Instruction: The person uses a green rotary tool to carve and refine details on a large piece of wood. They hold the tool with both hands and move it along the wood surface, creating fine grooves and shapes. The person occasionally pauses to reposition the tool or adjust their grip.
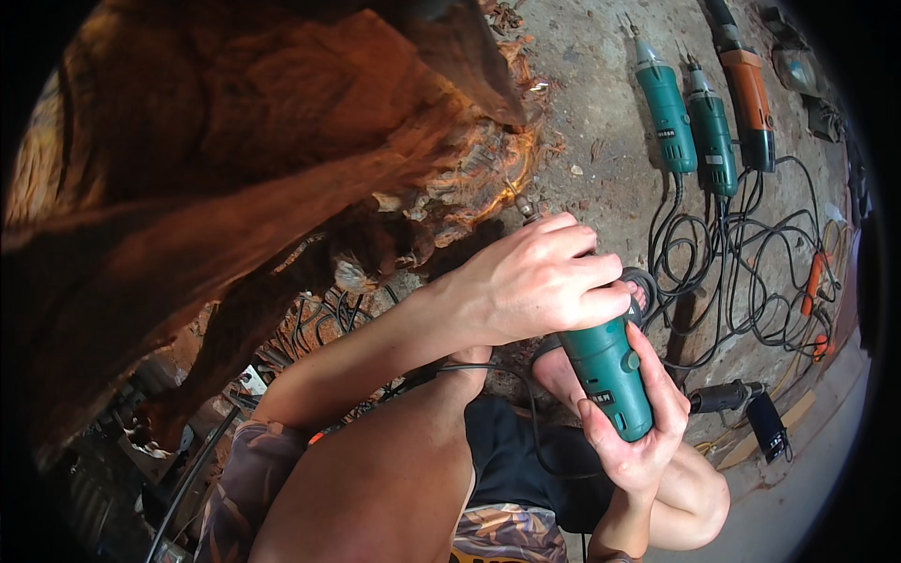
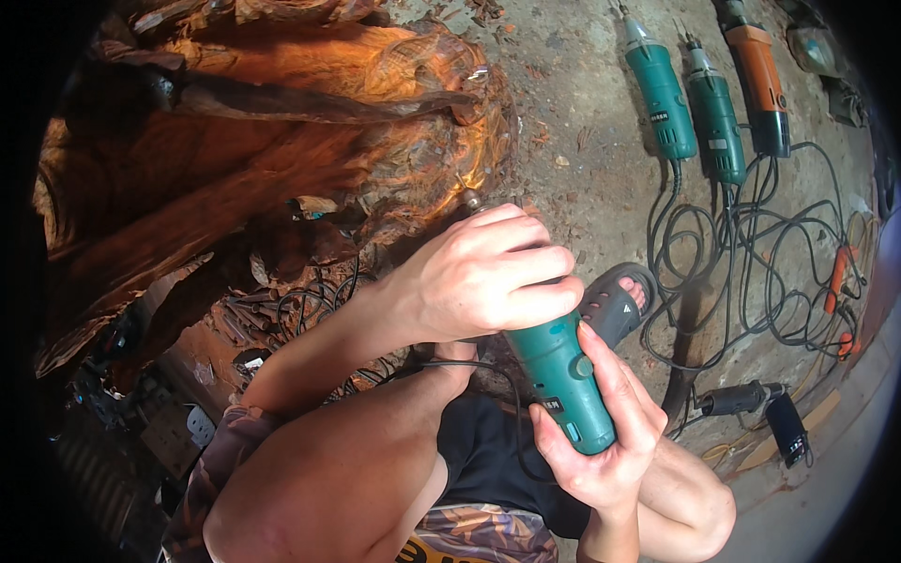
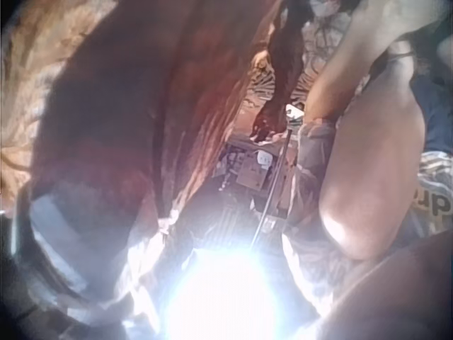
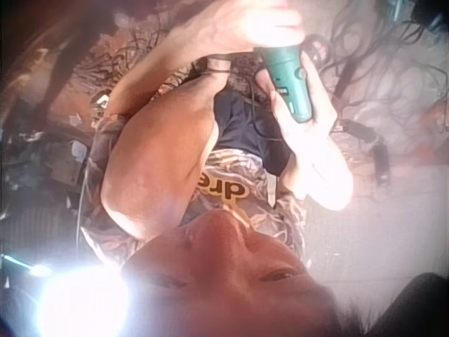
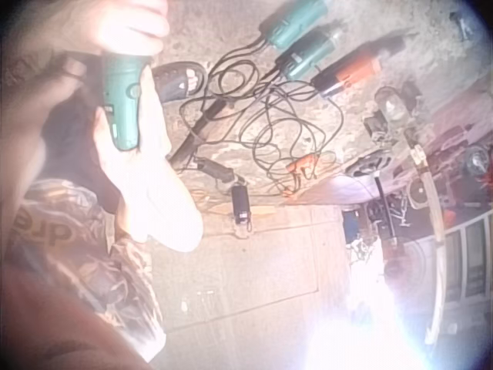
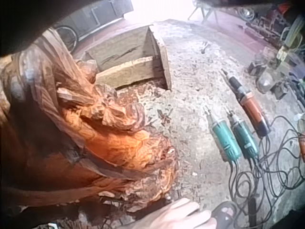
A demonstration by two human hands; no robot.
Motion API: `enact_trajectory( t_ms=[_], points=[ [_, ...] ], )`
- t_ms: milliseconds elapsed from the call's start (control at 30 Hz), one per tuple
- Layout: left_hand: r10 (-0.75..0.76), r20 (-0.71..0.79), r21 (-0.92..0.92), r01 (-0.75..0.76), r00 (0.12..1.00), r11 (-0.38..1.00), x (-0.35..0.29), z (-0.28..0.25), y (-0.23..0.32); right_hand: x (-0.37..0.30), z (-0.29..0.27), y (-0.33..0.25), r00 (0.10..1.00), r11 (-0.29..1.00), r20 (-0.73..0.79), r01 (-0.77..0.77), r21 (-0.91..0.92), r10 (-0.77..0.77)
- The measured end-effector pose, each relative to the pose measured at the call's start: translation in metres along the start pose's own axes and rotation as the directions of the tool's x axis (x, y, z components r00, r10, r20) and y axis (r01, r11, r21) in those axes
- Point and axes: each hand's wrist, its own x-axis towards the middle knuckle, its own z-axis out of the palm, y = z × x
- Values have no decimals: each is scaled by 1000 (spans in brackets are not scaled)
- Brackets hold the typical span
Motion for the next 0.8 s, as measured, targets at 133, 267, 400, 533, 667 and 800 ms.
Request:
enact_trajectory(
  t_ms=[133, 267, 400, 533, 667, 800],
  points=[
    [-1, -7, 13, 1, 1000, 1000, -2, 0, 0, 0, 1, -2, 1000, 1000, 3, 7, -6, -7],
    [-4, -7, 13, 4, 1000, 1000, -3, 0, 0, 0, 2, -3, 1000, 1000, 4, -1, 3, 1],
    [2, -6, 12, -2, 1000, 1000, -1, -3, -3, 1, 4, -2, 1000, 1000, -12, 22, -4, -23],
    [-3, -23, 3, 3, 1000, 1000, -3, -2, -5, 4, 5, -6, 1000, 1000, -6, 13, -14, -13],
    [-8, -6, 8, 8, 1000, 1000, -4, -3, -4, 4, 5, -5, 1000, 1000, -2, -1, -6, 1],
    [-10, -6, 15, 10, 1000, 1000, -4, -2, -3, 4, 3, -6, 1000, 1000, 6, -12, -7, 12]
  ],
)
